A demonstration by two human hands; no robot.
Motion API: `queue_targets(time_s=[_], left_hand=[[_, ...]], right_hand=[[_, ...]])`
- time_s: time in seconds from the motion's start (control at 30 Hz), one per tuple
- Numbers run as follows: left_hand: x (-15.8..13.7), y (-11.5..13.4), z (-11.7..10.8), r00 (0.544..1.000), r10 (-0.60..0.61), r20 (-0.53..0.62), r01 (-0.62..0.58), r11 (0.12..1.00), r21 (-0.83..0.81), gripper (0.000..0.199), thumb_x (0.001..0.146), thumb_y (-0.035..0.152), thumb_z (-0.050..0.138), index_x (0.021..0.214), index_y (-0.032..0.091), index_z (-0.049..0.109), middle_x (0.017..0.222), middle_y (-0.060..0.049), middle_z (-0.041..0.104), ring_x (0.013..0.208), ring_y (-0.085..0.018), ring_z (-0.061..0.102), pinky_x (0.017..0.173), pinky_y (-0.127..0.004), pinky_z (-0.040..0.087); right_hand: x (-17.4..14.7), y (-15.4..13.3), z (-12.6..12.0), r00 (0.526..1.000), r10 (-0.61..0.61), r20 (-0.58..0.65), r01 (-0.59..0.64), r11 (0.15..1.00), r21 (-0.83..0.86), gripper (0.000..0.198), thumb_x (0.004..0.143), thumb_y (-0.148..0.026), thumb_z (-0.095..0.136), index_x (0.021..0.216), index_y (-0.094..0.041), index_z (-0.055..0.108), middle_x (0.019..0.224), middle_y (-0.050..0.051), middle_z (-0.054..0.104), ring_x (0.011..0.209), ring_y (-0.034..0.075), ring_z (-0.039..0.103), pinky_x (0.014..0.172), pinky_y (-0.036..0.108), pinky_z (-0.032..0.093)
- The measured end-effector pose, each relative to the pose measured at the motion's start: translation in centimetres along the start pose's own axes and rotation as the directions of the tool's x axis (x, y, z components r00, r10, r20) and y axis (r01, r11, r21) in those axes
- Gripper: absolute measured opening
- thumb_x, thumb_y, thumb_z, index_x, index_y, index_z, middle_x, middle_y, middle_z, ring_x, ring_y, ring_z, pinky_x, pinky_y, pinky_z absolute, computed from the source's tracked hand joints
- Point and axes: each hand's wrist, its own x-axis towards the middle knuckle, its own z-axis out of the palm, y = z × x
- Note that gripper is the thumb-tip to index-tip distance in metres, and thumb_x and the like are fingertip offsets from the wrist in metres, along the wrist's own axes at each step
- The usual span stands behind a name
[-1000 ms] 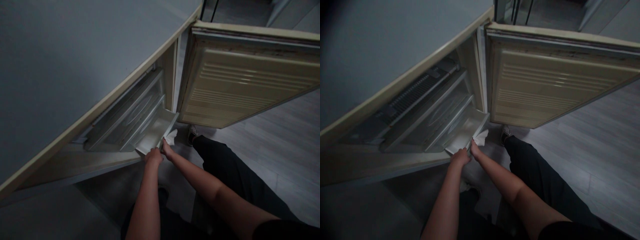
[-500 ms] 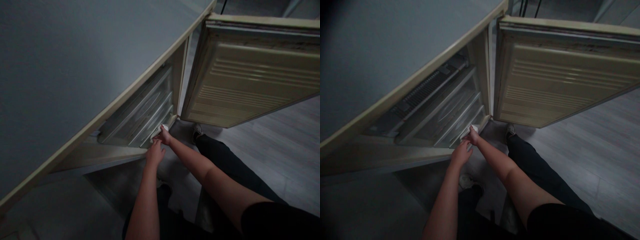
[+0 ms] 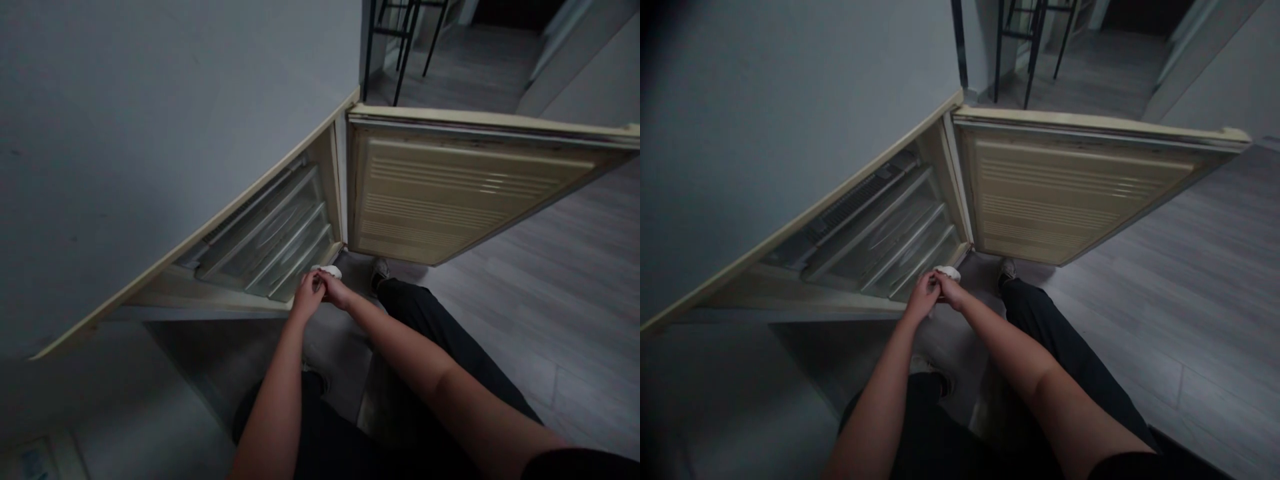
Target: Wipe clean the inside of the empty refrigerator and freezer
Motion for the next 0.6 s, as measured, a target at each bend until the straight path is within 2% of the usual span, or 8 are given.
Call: queue_targets(time_s=[0.07, 0.13, 0.23, 0.3, 0.37, 0.43, 0.5, 0.6], left_hand=[[-0.4, 1.0, 1.0, 1.000, -0.013, 0.008, 0.014, 0.998, -0.054, 0.039, 0.089, 0.020, 0.054, 0.128, 0.017, 0.054, 0.128, -0.012, 0.065, 0.113, -0.018, 0.066, 0.105, -0.034, 0.051], [-0.7, 2.1, 1.5, 0.999, -0.026, 0.024, 0.028, 0.995, -0.098, 0.042, 0.086, 0.016, 0.053, 0.128, 0.017, 0.052, 0.111, -0.008, 0.070, 0.102, -0.016, 0.069, 0.096, -0.032, 0.055], [-1.3, 3.9, 1.3, 0.999, -0.003, 0.049, 0.011, 0.987, -0.159, 0.052, 0.081, 0.018, 0.057, 0.132, 0.018, 0.048, 0.093, -0.001, 0.068, 0.089, -0.015, 0.069, 0.086, -0.029, 0.056], [-2.0, 5.0, 0.8, 0.994, 0.058, 0.094, -0.032, 0.967, -0.253, 0.057, 0.079, 0.025, 0.064, 0.133, 0.019, 0.048, 0.095, -0.002, 0.068, 0.088, -0.015, 0.068, 0.082, -0.027, 0.056], [-3.1, 5.9, 0.3, 0.983, 0.086, 0.165, -0.024, 0.939, -0.344, 0.055, 0.077, 0.036, 0.070, 0.127, 0.020, 0.054, 0.101, -0.004, 0.068, 0.083, -0.014, 0.067, 0.075, -0.026, 0.055], [-4.3, 6.4, 0.2, 0.975, 0.024, 0.219, 0.055, 0.936, -0.349, 0.047, 0.077, 0.047, 0.068, 0.116, 0.020, 0.059, 0.103, -0.004, 0.068, 0.068, -0.010, 0.061, 0.063, -0.024, 0.052], [-5.4, 6.7, 0.3, 0.975, -0.047, 0.217, 0.114, 0.945, -0.308, 0.044, 0.077, 0.054, 0.065, 0.106, 0.021, 0.062, 0.097, -0.002, 0.068, 0.057, -0.009, 0.054, 0.055, -0.024, 0.048], [-6.6, 7.2, 0.6, 0.990, -0.080, 0.120, 0.110, 0.956, -0.273, 0.040, 0.073, 0.055, 0.065, 0.093, 0.021, 0.061, 0.089, -0.002, 0.066, 0.069, -0.014, 0.060, 0.061, -0.027, 0.051]], right_hand=[[-1.7, -1.1, -1.5, 1.000, 0.015, -0.016, -0.016, 0.998, -0.057, 0.025, 0.102, -0.031, 0.044, 0.092, -0.018, 0.062, 0.074, 0.000, 0.064, 0.068, 0.014, 0.055, 0.072, 0.027, 0.045], [-3.5, -2.0, -2.8, 0.999, 0.025, -0.022, -0.027, 0.994, -0.105, 0.024, 0.100, -0.029, 0.048, 0.089, -0.016, 0.065, 0.074, 0.001, 0.065, 0.068, 0.015, 0.055, 0.073, 0.028, 0.044], [-6.6, -3.3, -4.6, 0.999, -0.003, 0.035, 0.008, 0.992, -0.125, 0.020, 0.098, -0.030, 0.054, 0.095, -0.016, 0.068, 0.082, 0.003, 0.069, 0.075, 0.016, 0.059, 0.076, 0.029, 0.045], [-8.5, -3.8, -5.7, 0.995, -0.035, 0.088, 0.046, 0.991, -0.129, 0.021, 0.098, -0.030, 0.053, 0.098, -0.017, 0.069, 0.087, 0.003, 0.070, 0.081, 0.017, 0.061, 0.078, 0.030, 0.046], [-10.0, -3.8, -6.5, 0.991, -0.053, 0.123, 0.071, 0.986, -0.151, 0.020, 0.097, -0.027, 0.052, 0.096, -0.016, 0.069, 0.087, 0.003, 0.070, 0.082, 0.017, 0.060, 0.077, 0.029, 0.045], [-10.6, -3.3, -7.0, 0.992, -0.056, 0.116, 0.076, 0.982, -0.172, 0.015, 0.092, -0.021, 0.055, 0.086, -0.015, 0.068, 0.081, 0.003, 0.067, 0.079, 0.016, 0.057, 0.073, 0.026, 0.041], [-10.4, -2.7, -7.0, 0.993, -0.053, 0.103, 0.070, 0.982, -0.173, 0.013, 0.086, -0.013, 0.055, 0.077, -0.014, 0.065, 0.075, 0.001, 0.062, 0.072, 0.014, 0.052, 0.067, 0.025, 0.037], [-9.4, -2.2, -6.1, 0.994, -0.005, 0.109, 0.019, 0.991, -0.129, 0.014, 0.081, -0.010, 0.050, 0.073, -0.016, 0.059, 0.066, -0.001, 0.055, 0.063, 0.014, 0.047, 0.064, 0.026, 0.036]])
